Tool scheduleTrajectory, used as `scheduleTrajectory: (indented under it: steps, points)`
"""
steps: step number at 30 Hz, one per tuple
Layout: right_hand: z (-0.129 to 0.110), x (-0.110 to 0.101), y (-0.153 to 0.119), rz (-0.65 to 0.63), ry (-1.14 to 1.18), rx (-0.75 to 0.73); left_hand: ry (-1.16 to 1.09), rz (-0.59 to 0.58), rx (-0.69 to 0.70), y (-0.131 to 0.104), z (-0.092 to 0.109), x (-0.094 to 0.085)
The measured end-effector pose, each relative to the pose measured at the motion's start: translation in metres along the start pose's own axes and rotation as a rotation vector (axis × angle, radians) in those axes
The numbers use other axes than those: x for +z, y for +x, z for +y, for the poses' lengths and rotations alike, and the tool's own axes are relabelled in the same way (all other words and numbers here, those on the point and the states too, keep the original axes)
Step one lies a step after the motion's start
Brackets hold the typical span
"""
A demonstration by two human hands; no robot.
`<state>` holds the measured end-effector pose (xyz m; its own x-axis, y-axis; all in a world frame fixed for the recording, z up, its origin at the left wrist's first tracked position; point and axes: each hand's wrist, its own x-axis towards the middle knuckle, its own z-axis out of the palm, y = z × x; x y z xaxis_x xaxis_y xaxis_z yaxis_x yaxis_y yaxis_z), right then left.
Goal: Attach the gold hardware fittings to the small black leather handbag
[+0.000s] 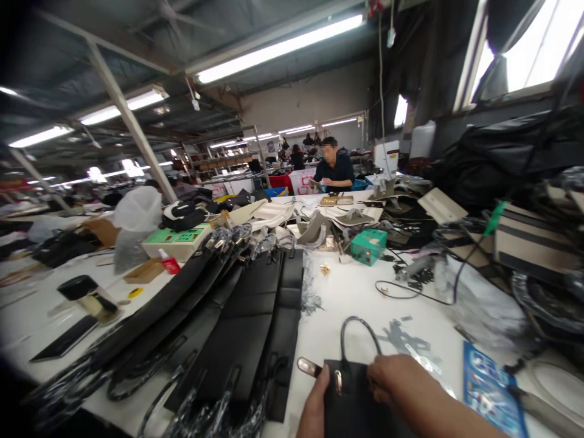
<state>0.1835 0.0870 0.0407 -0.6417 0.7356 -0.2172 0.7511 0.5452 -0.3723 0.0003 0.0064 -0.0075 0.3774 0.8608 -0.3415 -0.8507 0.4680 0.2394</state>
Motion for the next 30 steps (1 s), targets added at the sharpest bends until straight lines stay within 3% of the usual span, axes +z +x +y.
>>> scheduleTrajectory:
  steps: [5, 18, 24, 30]
  points:
    - [0.001, -0.005, -0.015, 0.096, 0.040, -0.086, 0.037, -0.005, -0.166, -0.009, 0.002, 0.008]
    - [0.004, 0.002, -0.019, 0.185, -0.035, 0.017, 0.032, -0.038, -0.147, -0.004, 0.003, 0.011]
    - [0.005, 0.001, -0.018, 0.205, -0.003, -0.047, -0.005, -0.062, -0.156, -0.002, 0.004, 0.011]
    - [0.003, -0.002, -0.013, 0.167, -0.015, -0.148, -0.007, -0.015, -0.175, -0.001, 0.002, 0.016]
